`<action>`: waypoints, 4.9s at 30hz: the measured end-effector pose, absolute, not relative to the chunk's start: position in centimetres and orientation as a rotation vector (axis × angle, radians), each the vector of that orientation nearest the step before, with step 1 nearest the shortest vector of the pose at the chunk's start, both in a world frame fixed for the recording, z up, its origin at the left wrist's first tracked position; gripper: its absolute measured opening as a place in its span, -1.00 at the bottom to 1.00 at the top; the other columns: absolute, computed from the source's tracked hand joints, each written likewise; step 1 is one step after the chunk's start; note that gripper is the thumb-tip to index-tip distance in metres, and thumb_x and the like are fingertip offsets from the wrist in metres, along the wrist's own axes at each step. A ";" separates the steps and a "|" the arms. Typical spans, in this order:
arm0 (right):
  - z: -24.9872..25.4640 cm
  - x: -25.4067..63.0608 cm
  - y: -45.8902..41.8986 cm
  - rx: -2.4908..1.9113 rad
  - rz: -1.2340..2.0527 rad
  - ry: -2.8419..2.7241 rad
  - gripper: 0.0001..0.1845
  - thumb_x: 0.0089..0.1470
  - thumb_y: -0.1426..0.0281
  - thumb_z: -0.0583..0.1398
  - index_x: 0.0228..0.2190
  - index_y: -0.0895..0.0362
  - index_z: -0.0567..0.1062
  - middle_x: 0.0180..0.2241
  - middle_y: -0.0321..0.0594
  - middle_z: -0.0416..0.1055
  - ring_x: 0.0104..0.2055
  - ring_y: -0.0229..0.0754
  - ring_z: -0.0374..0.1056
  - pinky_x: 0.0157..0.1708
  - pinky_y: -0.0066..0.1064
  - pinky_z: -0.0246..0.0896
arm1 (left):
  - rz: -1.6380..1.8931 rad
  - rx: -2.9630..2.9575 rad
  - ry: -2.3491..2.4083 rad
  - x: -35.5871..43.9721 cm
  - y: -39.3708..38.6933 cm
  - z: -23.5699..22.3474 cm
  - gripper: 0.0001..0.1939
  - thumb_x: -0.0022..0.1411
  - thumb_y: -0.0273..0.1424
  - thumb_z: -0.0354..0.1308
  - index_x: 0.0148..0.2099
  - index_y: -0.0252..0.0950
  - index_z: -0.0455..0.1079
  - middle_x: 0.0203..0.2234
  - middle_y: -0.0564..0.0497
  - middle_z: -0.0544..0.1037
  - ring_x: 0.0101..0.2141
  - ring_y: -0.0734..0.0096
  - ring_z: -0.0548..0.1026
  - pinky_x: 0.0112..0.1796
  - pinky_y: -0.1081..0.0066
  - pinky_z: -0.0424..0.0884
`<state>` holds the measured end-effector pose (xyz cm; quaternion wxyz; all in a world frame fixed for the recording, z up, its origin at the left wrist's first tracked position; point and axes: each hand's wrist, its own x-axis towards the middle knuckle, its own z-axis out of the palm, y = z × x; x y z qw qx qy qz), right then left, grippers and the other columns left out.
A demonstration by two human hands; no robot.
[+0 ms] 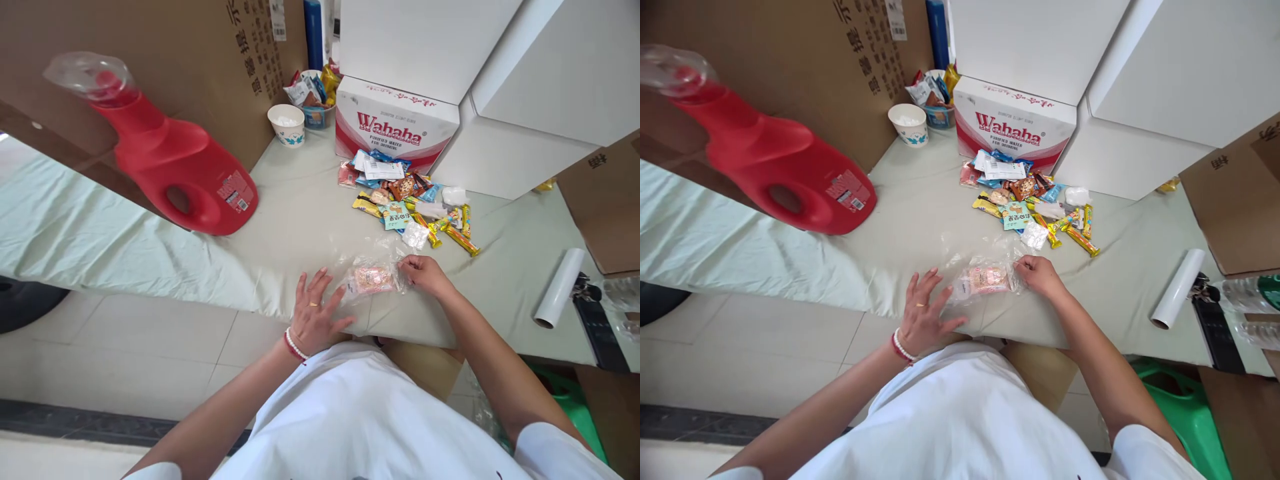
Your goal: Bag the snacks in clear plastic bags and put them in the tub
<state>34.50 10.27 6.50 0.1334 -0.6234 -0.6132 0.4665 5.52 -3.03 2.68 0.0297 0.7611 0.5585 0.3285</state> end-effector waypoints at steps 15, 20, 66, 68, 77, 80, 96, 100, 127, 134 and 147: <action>7.6 34.9 10.2 -1.747 0.548 -2.258 -0.72 0.18 0.29 0.16 -0.19 0.17 0.59 -0.21 -0.03 0.46 -0.20 0.00 0.33 -0.18 -0.18 0.28 | 1.043 1.566 2.126 2.5 2.1 2.5 -0.78 0.27 -0.23 0.13 -0.34 -0.22 0.49 -0.37 -0.09 0.52 -0.12 0.08 0.41 -0.03 0.08 0.40; 10.6 32.0 8.0 -1.379 0.305 -2.453 -0.64 0.32 0.34 0.07 0.01 0.03 0.58 0.03 -0.01 0.42 0.04 0.06 0.31 0.00 -0.11 0.31 | 1.057 1.552 2.260 2.4 2.3 1.5 -0.84 0.17 -0.31 0.17 -0.20 -0.22 0.47 -0.22 -0.13 0.48 -0.09 0.01 0.40 -0.03 0.03 0.40; 4.0 31.0 4.1 -0.869 0.239 -2.772 -0.39 0.26 0.64 -0.03 0.24 0.03 0.39 -0.31 -0.16 0.31 -0.18 -0.09 0.21 -0.15 -0.31 0.25 | 1.331 1.475 1.597 5.6 2.6 3.3 -0.77 0.25 -0.47 0.03 -0.22 -0.21 0.53 -0.23 0.02 0.65 -0.17 0.33 0.58 -0.08 0.33 0.48; 4.0 30.8 4.1 -0.868 0.220 -2.783 -0.43 0.29 0.61 -0.02 0.23 0.04 0.42 -0.31 -0.13 0.31 -0.17 -0.07 0.20 -0.14 -0.30 0.25 | 1.388 1.192 1.860 4.6 4.5 3.9 -0.76 0.33 -0.38 -0.03 -0.15 -0.25 0.47 -0.22 -0.02 0.61 -0.18 0.32 0.55 -0.11 0.32 0.46; 6.6 30.9 5.2 -0.875 0.508 -2.733 -0.57 0.35 0.28 0.10 0.18 0.00 0.49 -0.21 -0.09 0.32 -0.16 -0.06 0.25 -0.13 -0.22 0.26 | 0.671 1.648 1.850 4.8 4.7 6.7 -0.84 0.05 -0.29 0.31 -0.42 -0.24 0.43 -0.10 -0.15 0.55 0.06 -0.01 0.42 0.08 0.11 0.32; 7.1 30.7 5.0 -0.875 0.593 -2.700 -0.56 0.36 0.15 0.09 0.17 -0.03 0.50 -0.17 -0.07 0.33 -0.08 -0.03 0.27 -0.07 -0.17 0.24 | 0.698 1.523 1.813 5.7 2.8 8.1 -0.82 0.15 -0.26 0.20 -0.43 -0.23 0.37 -0.45 0.04 0.50 -0.35 0.29 0.48 -0.24 0.33 0.40; 4.6 34.0 6.6 -1.797 0.444 -2.135 -0.50 0.12 0.26 0.28 0.09 0.10 0.52 -0.16 0.00 0.36 -0.06 0.11 0.28 0.00 -0.08 0.26 | 0.558 1.852 1.947 12.8 5.0 6.2 -0.73 0.31 -0.24 0.16 0.00 -0.09 0.58 -0.13 -0.10 0.51 -0.05 0.08 0.42 -0.08 0.20 0.41; 5.4 34.1 6.1 -1.791 0.323 -2.208 -0.81 0.11 0.36 0.28 -0.20 0.11 0.59 0.14 0.08 0.24 0.11 0.15 0.21 0.03 -0.10 0.22 | 0.421 1.757 2.110 12.7 5.1 6.0 -0.37 0.15 -0.04 0.30 0.17 -0.27 0.41 0.02 -0.23 0.43 0.06 -0.07 0.37 0.01 0.09 0.37; 5.0 28.4 2.1 -1.351 1.141 -1.355 -0.76 0.24 0.19 0.18 -0.15 0.03 0.52 -0.26 -0.22 0.50 -0.32 -0.15 0.47 -0.19 -0.25 0.43 | 1.014 1.677 1.921 13.4 3.4 6.4 -0.68 0.30 -0.32 0.09 0.08 -0.25 0.29 -0.10 -0.15 0.56 -0.14 0.16 0.55 -0.09 0.20 0.35; 5.4 27.2 2.4 -1.085 1.617 -0.828 -0.58 0.14 -0.04 0.24 -0.24 0.05 0.51 -0.24 -0.20 0.54 -0.14 -0.09 0.47 -0.12 -0.25 0.45 | 1.136 2.148 1.399 15.2 1.8 4.6 -0.62 0.21 -0.41 0.09 0.09 -0.21 0.32 0.05 -0.24 0.49 0.23 -0.03 0.33 0.20 -0.09 0.18; 4.4 29.4 3.8 -1.095 1.573 -0.810 -0.36 -0.05 0.13 0.42 0.04 -0.09 0.35 0.07 -0.23 0.47 0.02 -0.13 0.45 0.06 -0.22 0.38 | 1.252 1.061 1.347 13.5 2.7 6.7 -0.59 0.27 -0.15 0.16 0.07 -0.22 0.24 0.05 -0.18 0.46 0.09 0.18 0.48 0.08 0.16 0.46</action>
